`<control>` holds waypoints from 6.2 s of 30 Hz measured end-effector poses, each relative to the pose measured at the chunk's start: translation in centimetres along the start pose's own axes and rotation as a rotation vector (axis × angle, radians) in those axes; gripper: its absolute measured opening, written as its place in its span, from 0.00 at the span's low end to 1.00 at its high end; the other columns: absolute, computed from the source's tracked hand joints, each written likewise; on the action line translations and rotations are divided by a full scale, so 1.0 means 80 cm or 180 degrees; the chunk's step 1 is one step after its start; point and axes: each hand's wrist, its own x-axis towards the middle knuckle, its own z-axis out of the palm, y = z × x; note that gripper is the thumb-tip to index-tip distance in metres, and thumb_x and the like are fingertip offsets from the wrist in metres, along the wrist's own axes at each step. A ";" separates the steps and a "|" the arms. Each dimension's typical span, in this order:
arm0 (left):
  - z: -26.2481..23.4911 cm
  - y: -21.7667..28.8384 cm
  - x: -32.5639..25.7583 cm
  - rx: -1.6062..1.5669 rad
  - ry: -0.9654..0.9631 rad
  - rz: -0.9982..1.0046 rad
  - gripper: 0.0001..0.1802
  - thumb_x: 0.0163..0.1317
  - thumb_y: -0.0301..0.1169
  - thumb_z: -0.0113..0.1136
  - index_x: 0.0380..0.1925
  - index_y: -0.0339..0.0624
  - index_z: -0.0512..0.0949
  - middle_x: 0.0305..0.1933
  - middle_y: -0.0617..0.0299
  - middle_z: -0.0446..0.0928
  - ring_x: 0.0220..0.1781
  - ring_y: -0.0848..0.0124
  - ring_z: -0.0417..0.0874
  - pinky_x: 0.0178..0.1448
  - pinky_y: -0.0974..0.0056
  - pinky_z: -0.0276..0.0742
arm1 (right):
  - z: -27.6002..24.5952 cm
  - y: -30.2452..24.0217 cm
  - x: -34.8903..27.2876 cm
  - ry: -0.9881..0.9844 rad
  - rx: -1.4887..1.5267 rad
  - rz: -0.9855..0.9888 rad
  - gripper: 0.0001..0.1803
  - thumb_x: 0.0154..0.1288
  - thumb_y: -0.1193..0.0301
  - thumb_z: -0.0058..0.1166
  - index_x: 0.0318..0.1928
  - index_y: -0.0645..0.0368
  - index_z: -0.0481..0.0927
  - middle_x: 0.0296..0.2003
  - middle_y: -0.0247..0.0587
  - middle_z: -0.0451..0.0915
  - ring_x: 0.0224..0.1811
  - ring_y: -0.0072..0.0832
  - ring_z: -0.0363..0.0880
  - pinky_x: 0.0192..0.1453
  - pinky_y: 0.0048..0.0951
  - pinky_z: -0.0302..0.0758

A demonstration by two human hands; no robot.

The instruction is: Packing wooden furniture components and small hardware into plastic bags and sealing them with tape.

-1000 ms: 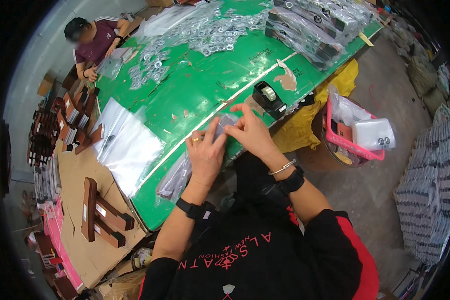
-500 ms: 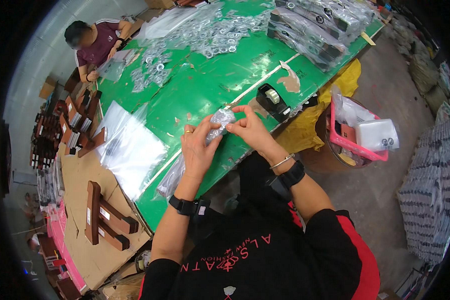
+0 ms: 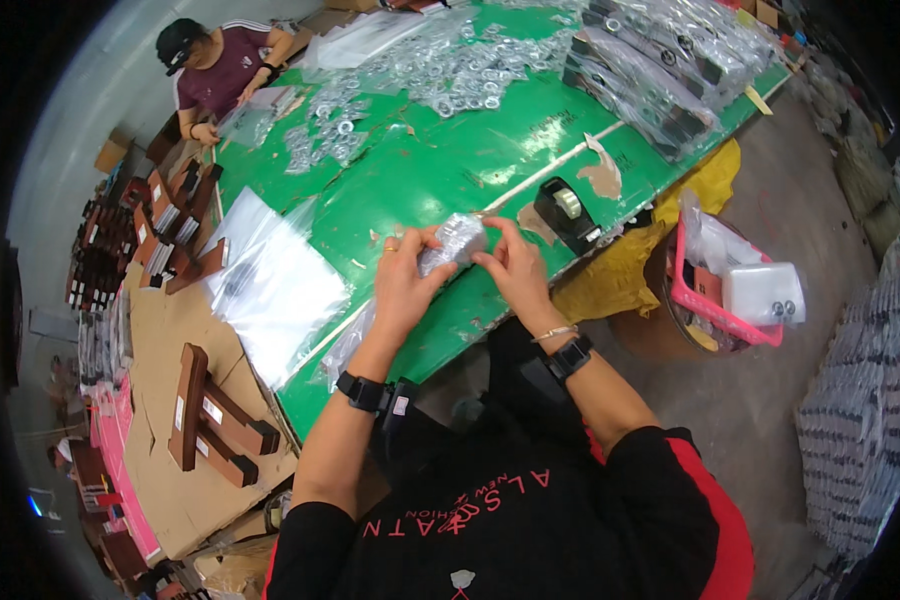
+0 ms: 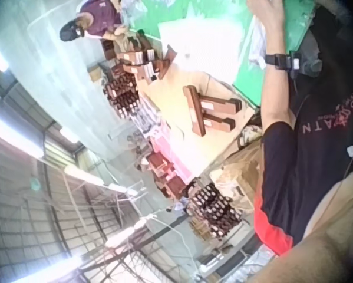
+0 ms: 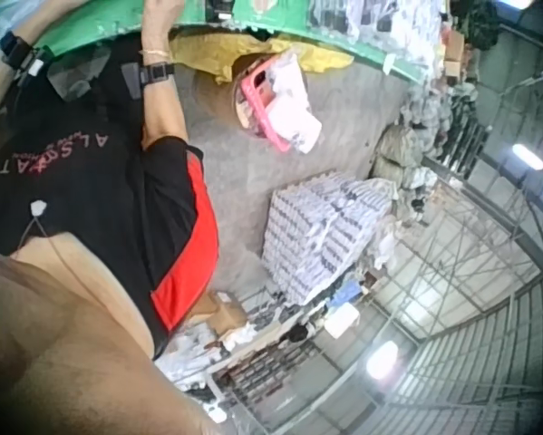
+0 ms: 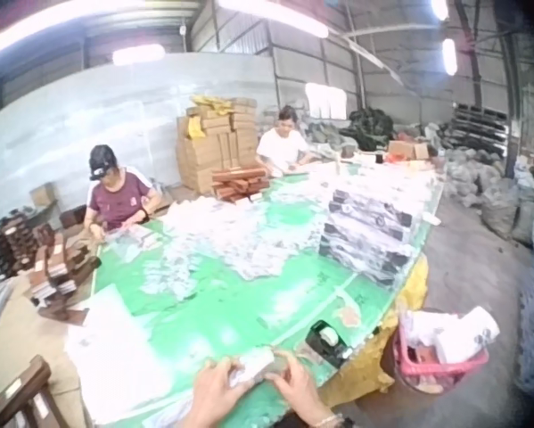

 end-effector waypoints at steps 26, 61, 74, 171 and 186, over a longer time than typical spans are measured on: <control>-0.091 -0.037 -0.197 0.1573 0.0907 -0.0760 0.45 0.58 0.55 0.67 0.75 0.61 0.65 0.83 0.51 0.49 0.81 0.45 0.53 0.76 0.40 0.56 | -0.007 -0.058 0.046 -0.0880 -0.1491 -0.2471 0.41 0.50 0.76 0.69 0.68 0.59 0.70 0.61 0.44 0.71 0.68 0.44 0.67 0.78 0.53 0.60; -0.074 -0.010 -0.214 -0.2518 0.0907 -0.2390 0.39 0.69 0.35 0.64 0.75 0.34 0.59 0.75 0.48 0.65 0.72 0.62 0.69 0.75 0.63 0.60 | -0.008 -0.029 0.042 0.0783 -0.1180 -0.2965 0.27 0.43 0.82 0.62 0.48 0.48 0.77 0.51 0.28 0.78 0.63 0.31 0.75 0.80 0.54 0.52; -0.081 0.029 -0.169 -0.3564 -0.0951 -0.2356 0.38 0.64 0.40 0.66 0.71 0.42 0.63 0.61 0.51 0.76 0.55 0.62 0.83 0.47 0.59 0.83 | -0.073 -0.057 0.070 0.0950 -0.1110 -0.2616 0.30 0.49 0.86 0.57 0.55 0.51 0.76 0.57 0.35 0.77 0.68 0.39 0.71 0.78 0.51 0.57; -0.088 0.060 -0.196 -0.4926 0.0687 -0.1633 0.45 0.72 0.28 0.55 0.80 0.59 0.41 0.70 0.55 0.67 0.62 0.68 0.77 0.55 0.58 0.82 | 0.046 -0.092 -0.094 -0.0080 0.0730 -0.1282 0.18 0.53 0.75 0.74 0.37 0.58 0.75 0.32 0.36 0.73 0.32 0.25 0.72 0.40 0.26 0.71; -0.106 0.028 -0.239 -0.4191 0.0784 -0.1933 0.42 0.70 0.41 0.59 0.78 0.49 0.50 0.65 0.51 0.71 0.48 0.64 0.80 0.40 0.65 0.80 | 0.024 -0.140 -0.060 -0.0768 -0.0345 -0.2561 0.25 0.68 0.60 0.59 0.63 0.52 0.76 0.63 0.39 0.77 0.72 0.39 0.67 0.78 0.54 0.53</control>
